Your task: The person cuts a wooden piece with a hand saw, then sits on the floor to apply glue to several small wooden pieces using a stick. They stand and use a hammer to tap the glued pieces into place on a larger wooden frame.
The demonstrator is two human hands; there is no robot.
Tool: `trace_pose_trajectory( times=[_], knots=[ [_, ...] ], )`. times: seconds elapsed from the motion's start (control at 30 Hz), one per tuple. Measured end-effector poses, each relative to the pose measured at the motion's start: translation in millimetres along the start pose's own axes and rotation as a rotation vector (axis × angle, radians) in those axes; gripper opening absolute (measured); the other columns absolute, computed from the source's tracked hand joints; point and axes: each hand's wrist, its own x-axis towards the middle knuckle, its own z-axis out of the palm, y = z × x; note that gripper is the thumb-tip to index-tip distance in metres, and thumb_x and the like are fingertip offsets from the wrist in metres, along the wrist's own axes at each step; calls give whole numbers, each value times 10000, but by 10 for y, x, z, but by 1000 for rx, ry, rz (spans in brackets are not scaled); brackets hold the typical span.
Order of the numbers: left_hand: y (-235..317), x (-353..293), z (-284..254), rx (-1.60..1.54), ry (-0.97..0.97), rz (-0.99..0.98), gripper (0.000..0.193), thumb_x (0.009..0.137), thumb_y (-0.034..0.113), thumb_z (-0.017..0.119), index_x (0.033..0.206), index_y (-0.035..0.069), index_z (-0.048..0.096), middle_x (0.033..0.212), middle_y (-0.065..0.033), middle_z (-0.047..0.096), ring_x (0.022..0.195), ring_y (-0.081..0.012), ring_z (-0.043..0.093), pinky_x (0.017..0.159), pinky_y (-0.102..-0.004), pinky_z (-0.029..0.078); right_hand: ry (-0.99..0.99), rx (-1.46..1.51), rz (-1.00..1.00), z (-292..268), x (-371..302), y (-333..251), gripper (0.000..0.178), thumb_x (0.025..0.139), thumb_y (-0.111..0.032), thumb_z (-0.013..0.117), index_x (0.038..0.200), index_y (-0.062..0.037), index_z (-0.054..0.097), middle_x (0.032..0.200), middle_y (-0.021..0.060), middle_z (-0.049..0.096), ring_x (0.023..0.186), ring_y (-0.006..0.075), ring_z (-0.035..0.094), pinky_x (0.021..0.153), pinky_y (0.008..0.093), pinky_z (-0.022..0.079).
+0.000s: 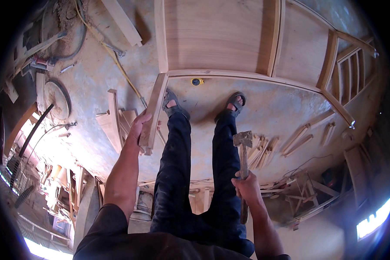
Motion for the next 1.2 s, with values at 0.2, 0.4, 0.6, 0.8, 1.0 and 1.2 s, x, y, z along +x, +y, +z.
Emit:
trace_pose_trajectory(
  times=[0.2,0.4,0.6,0.8,1.0,1.2],
  knots=[
    [208,-26,67,81,54,-27,533,934,243,605,1419,36,526,1084,-134,662,852,-266,708,740,-376,578,-6,2,6,51,24,-94,271,864,-48,722,1081,-15,563,641,25,547,471,103,518,399,282,391],
    [761,-104,646,37,59,-73,453,958,239,599,1339,-4,586,1080,-133,678,791,-256,698,699,-356,576,142,-456,-378,328,163,83,247,857,-99,711,1055,-42,574,712,139,642,596,287,661,528,392,510],
    [885,-134,688,42,154,-93,428,952,264,618,1273,-19,602,1064,-139,679,803,-264,687,685,-360,565,-46,-682,-820,720,-145,-360,235,813,-79,695,1032,-68,608,842,166,695,776,371,700,668,461,548],
    [709,-124,616,218,152,-48,415,951,240,623,1284,-6,597,1034,-144,676,775,-259,690,659,-370,568,-146,-656,-820,1040,-237,-458,236,835,-118,697,1050,-84,609,824,156,701,768,365,704,677,463,556],
    [614,-78,432,40,84,-19,412,971,251,592,1293,-6,583,1031,-152,686,842,-264,708,711,-378,578,-97,-607,-561,1040,-80,-400,294,851,-176,719,1087,-60,588,792,208,686,792,419,687,722,498,546],
    [627,-192,335,-11,74,-59,455,958,250,586,1337,1,550,1050,-147,674,852,-264,705,745,-378,579,-63,-534,-491,959,33,-285,267,839,-108,734,1042,-27,582,803,236,673,833,433,682,691,485,536]
  ],
)
